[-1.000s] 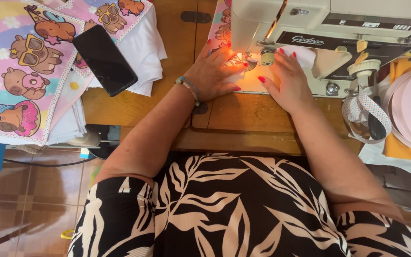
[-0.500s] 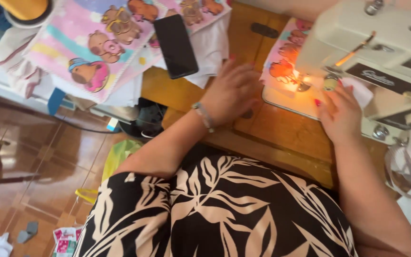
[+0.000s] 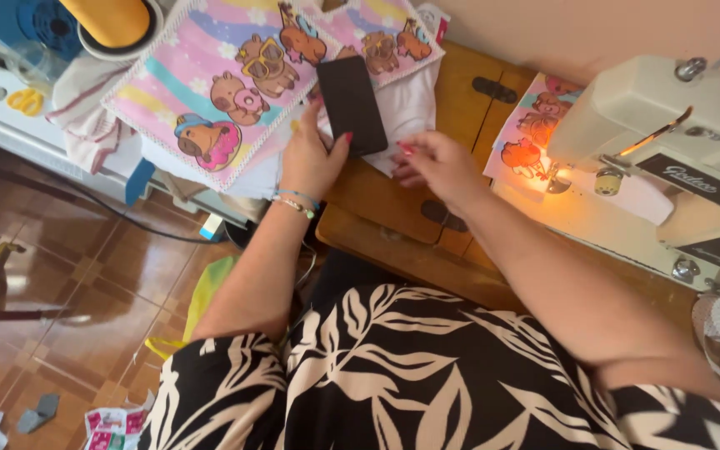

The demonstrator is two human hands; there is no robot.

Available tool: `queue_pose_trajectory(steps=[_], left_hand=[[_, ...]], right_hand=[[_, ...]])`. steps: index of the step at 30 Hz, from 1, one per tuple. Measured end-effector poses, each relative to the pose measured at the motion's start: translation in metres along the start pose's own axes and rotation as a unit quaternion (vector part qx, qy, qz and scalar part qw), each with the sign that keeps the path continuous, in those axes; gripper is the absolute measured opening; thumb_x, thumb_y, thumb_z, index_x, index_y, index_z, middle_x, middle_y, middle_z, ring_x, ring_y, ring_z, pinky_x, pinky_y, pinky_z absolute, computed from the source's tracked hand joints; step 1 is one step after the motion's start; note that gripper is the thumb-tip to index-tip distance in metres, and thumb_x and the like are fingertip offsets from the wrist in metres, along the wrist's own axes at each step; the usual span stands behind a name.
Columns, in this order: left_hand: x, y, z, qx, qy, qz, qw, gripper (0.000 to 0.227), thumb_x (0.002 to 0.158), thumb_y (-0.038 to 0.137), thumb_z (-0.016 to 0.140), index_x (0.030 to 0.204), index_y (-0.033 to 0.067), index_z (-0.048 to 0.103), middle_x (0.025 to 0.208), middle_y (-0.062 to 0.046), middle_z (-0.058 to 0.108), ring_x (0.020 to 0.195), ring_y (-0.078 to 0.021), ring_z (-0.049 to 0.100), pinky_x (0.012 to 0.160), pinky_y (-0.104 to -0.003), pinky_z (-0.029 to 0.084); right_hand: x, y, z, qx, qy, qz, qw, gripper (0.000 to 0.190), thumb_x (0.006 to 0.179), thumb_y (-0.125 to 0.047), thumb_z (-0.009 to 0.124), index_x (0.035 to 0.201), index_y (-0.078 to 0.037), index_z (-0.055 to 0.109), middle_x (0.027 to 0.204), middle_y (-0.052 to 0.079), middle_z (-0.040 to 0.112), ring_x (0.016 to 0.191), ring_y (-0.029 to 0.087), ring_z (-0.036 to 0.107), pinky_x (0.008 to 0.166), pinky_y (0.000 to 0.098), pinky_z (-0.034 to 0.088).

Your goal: Positioning and adjusting decorative patches on fabric pieces at a sewing station

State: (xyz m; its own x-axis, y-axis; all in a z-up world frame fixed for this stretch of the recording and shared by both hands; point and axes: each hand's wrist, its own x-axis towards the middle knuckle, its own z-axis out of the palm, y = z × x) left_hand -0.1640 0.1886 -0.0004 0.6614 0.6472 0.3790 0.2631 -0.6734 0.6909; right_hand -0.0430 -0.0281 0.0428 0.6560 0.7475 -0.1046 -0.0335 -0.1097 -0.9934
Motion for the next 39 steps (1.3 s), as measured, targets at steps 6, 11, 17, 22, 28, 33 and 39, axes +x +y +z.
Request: queue_pose_trajectory(steps=[6,11,17,22,28,33,39], left_hand=[[-0.014,0.004,0.012,-0.234,-0.078,-0.107,0.963,0.072,0.094,0.025,0.075,0.154,0.0103,0.036,0.076,-0.007,0.076,0.051,-0.0206,0.071,0.045,-0.03,0.06],[-0.082,0.032,0.032,-0.503,-0.12,-0.073,0.853,0.093,0.095,0.005,0.072,0.165,0.0121,0.011,0.086,-0.01,0.068,0.054,-0.0198,0.07,0.044,-0.029,0.063],[-0.07,0.064,0.031,-0.366,-0.191,0.097,0.906,0.053,0.099,0.042,0.068,0.138,0.0061,0.063,0.112,-0.021,0.07,0.105,-0.0325,0.07,0.09,-0.046,0.058],[-0.055,0.156,0.042,-0.694,-0.302,-0.022,0.653,0.074,0.106,0.06,0.041,0.143,-0.0021,0.056,0.128,-0.027,0.064,0.115,-0.0342,0.069,0.102,-0.051,0.055],[-0.058,0.191,0.073,-0.719,-0.379,-0.044,0.581,0.086,0.097,0.071,0.045,0.133,-0.0069,0.058,0.115,-0.03,0.067,0.103,-0.0374,0.072,0.088,-0.046,0.061],[-0.051,0.219,0.033,-0.713,-0.449,-0.033,0.537,0.072,0.09,0.069,0.061,0.12,0.0028,0.066,0.101,-0.01,0.067,0.097,-0.0194,0.064,0.098,-0.037,0.055],[-0.048,0.215,0.036,-0.705,-0.41,-0.064,0.576,0.077,0.089,0.07,0.053,0.113,-0.0008,0.071,0.098,-0.012,0.071,0.093,-0.0223,0.067,0.095,-0.036,0.055]], right_hand=[[0.03,0.028,0.021,0.132,0.038,0.062,0.989,0.028,0.101,-0.018,0.066,0.121,-0.002,0.055,0.102,0.019,0.069,0.084,0.03,0.077,0.073,0.0389,0.068],[-0.04,0.01,0.007,0.236,-0.01,0.114,0.965,0.041,0.094,-0.023,0.076,0.125,-0.004,0.055,0.11,0.021,0.07,0.09,0.038,0.077,0.076,0.0506,0.067],[-0.1,0.05,-0.057,0.228,-0.053,0.028,0.972,0.042,0.098,-0.007,0.065,0.139,-0.009,0.055,0.132,0.014,0.067,0.105,0.04,0.072,0.067,0.064,0.065],[-0.125,0.053,-0.085,0.244,-0.089,0.02,0.965,0.036,0.102,-0.008,0.058,0.138,-0.007,0.057,0.132,0.006,0.064,0.104,0.035,0.072,0.063,0.0629,0.066],[-0.139,0.053,-0.105,0.316,-0.143,0.017,0.938,0.031,0.094,0.0,0.066,0.124,-0.005,0.064,0.123,0.009,0.069,0.104,0.034,0.072,0.07,0.0641,0.067],[-0.142,0.04,-0.112,0.279,-0.194,0.06,0.938,0.048,0.086,-0.007,0.08,0.129,-0.005,0.057,0.121,0.018,0.068,0.109,0.034,0.069,0.082,0.0484,0.067],[-0.14,0.043,-0.113,0.262,-0.215,0.057,0.939,0.054,0.084,-0.002,0.078,0.132,-0.008,0.055,0.121,0.015,0.067,0.111,0.031,0.069,0.09,0.0523,0.064]])
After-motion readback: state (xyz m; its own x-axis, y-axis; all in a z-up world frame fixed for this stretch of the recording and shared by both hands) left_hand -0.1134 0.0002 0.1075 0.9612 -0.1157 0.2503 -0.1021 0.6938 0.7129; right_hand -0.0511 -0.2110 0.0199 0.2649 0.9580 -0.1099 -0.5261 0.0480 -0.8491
